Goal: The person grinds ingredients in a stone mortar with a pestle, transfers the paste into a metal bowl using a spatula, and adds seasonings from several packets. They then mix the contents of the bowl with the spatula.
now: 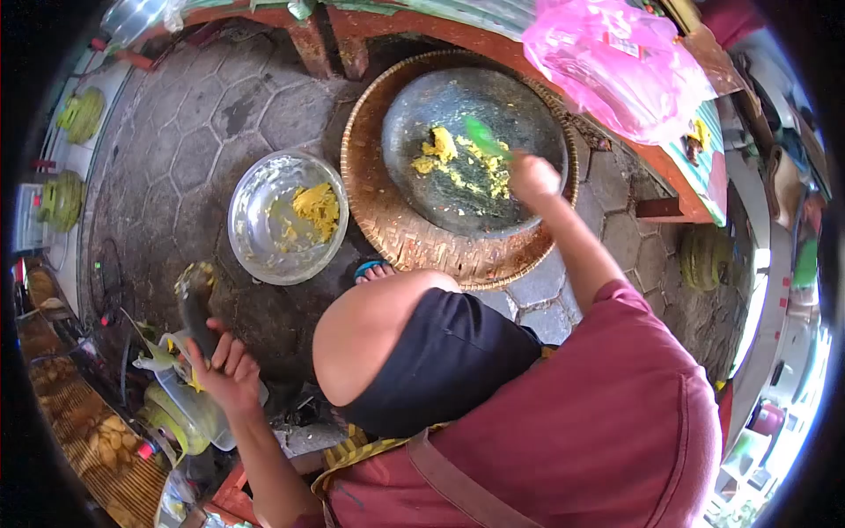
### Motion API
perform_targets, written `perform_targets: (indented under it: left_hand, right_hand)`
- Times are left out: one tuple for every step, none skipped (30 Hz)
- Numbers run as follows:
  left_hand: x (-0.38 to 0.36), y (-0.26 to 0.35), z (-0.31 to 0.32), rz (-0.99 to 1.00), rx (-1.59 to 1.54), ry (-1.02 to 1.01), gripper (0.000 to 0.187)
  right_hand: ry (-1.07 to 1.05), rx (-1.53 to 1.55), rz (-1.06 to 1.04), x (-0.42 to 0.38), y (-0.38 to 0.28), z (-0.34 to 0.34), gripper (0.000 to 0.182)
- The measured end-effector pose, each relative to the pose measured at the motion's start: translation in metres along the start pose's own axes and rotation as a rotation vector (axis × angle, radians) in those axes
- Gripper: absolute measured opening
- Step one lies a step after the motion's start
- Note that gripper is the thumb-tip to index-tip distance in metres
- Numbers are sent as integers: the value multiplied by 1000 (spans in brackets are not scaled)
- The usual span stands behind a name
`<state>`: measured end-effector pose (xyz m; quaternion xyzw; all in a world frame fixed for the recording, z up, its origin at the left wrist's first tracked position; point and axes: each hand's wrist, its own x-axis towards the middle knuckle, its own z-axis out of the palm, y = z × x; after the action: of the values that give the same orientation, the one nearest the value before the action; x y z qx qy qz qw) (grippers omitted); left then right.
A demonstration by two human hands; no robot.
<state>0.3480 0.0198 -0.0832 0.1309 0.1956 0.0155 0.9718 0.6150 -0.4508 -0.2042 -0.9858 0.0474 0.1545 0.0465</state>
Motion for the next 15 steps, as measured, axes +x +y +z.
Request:
perform_targets:
  left_hand:
    - [-13,5,5,-6,7,-6,44]
    - [-25,9,9,27,52,8,44]
    - [-36,13,13,62,96,20,45]
    - [-47,15,18,63,101,16,45]
    - [-58,18,22,92,115,31,45]
    - [-69,20,25,122,131,49,45]
    - [-81,22,25,124,138,51,45]
    - [-95,26,26,154,153,51,46]
    - [-106,30,27,188,166,41,46]
    - [-120,33,27,218,189,52,46]
    - [-132,35,28,227,193,49,46]
    - [-144,37,30,291,236,90,46]
    - [-155,37,31,354,276,133,46]
    - [-163,40,29,374,269,132,45]
    - [-172,43,29,386,268,129,45]
  right_hand:
    - [-71,-106,173,9,26,-15,30]
    - [-50,-93,239,13,54,-20,31]
    - [-28,-80,304,18,75,-23,32]
    - [-25,-74,304,24,86,-22,32]
    - [13,-46,329,30,95,-18,32]
    - [48,-17,352,37,99,-10,32]
    - [44,-11,350,44,101,6,32]
    - [0,-25,275,48,98,26,30]
    - [-34,-36,196,60,95,50,28]
    - [-63,-102,35,83,98,93,25]
    - [-93,-169,-126,101,100,130,23]
    - [-169,-215,-131,102,82,140,29]
    - [-245,-265,-135,98,56,146,35]
    - [-234,-265,-143,86,36,124,35]
    - [-374,-330,-345,57,12,74,32]
